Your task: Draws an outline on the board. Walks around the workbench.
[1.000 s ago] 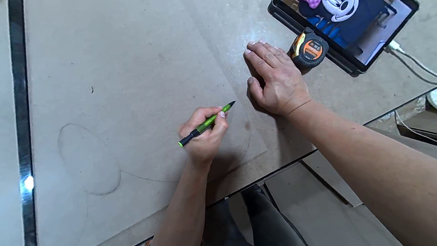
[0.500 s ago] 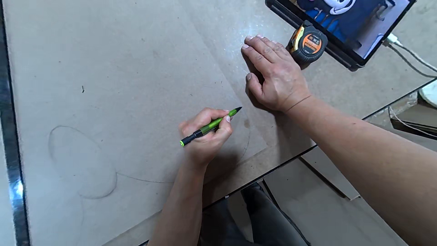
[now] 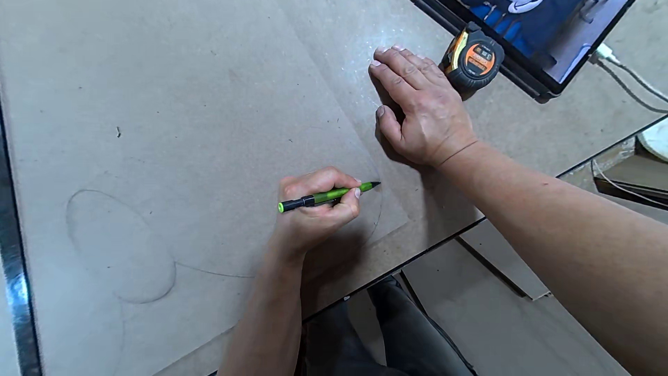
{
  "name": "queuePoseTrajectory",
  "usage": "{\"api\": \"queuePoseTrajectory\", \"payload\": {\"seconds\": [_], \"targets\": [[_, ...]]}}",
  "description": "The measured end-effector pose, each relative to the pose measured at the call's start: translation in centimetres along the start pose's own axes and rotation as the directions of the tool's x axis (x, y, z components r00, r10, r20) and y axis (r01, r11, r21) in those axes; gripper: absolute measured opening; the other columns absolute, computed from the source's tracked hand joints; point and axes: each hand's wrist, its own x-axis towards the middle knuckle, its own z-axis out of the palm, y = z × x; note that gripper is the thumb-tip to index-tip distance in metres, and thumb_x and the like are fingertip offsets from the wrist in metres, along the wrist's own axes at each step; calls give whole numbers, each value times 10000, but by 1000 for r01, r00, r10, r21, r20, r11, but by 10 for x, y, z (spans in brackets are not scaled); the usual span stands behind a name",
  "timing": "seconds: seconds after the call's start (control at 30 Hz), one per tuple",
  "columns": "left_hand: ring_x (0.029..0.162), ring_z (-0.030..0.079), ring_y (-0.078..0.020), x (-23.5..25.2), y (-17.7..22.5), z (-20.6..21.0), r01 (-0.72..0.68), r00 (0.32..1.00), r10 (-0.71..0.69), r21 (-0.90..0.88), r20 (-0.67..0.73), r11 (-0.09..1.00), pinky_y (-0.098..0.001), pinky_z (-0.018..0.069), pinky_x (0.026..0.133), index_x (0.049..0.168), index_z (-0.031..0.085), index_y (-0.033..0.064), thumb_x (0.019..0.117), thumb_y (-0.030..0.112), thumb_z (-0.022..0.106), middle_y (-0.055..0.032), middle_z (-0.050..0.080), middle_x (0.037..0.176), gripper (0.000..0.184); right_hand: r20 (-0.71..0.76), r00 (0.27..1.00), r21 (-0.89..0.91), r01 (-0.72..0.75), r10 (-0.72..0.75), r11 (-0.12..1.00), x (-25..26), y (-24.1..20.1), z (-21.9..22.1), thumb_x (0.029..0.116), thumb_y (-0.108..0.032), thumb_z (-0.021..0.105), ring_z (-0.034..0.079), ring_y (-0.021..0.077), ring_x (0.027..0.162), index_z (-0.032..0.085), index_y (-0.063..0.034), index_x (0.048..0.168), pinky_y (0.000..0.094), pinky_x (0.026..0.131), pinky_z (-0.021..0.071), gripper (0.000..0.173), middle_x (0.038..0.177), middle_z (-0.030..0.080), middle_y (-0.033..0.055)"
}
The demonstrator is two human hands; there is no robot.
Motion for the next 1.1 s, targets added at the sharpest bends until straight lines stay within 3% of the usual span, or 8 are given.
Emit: {"api": "queuePoseTrajectory", "payload": {"seconds": [0.1,0.2,0.33,0.47,1.0,1.1], "targets": [[658,694,-100,3,2,-11,63,989,-48,-98,141,993,-244,591,553,897,750,32,861,38,704,-36,749,810,59,-10,1000,8,8,-8,1000,0,1,0,1016,-391,391,343,216,1540,488,-145,1544,429,1277,245,590,1637,420,41],[636,694,-111,6,3,-17,98,979,-71,-135,194,986,-250,596,539,905,754,33,863,41,709,-38,746,792,62,-10,1000,6,7,-6,1000,0,1,1,1015,-392,392,344,217,1539,489,-145,1543,433,1275,247,591,1637,421,37],[584,633,-46,16,1,-24,85,939,-54,-74,340,994,-196,511,470,879,751,74,863,101,698,9,727,759,62,-17,1000,11,3,-3,1000,0,0,0,1015,-379,398,347,218,1538,502,-143,1534,426,1276,248,580,1628,436,36],[608,638,-15,22,-2,-26,32,886,-18,-21,464,999,-184,527,496,875,756,105,864,142,708,42,734,782,62,-6,1000,9,3,-3,1000,0,1,0,1016,-379,395,339,209,1542,496,-145,1539,423,1279,247,582,1629,434,28],[602,626,-2,17,0,-20,-17,937,7,26,349,1000,-163,518,494,898,765,73,867,94,710,39,726,768,67,-3,1000,7,-3,3,1000,0,0,0,1019,-372,382,331,204,1545,488,-150,1546,420,1281,241,581,1636,424,27],[650,670,-17,18,-4,-19,-17,951,18,-5,310,1000,-177,560,540,909,766,60,861,83,711,16,747,795,77,3,1000,5,-1,1,1000,0,1,0,1019,-375,383,322,208,1550,480,-149,1550,420,1281,238,584,1640,417,26]]}}
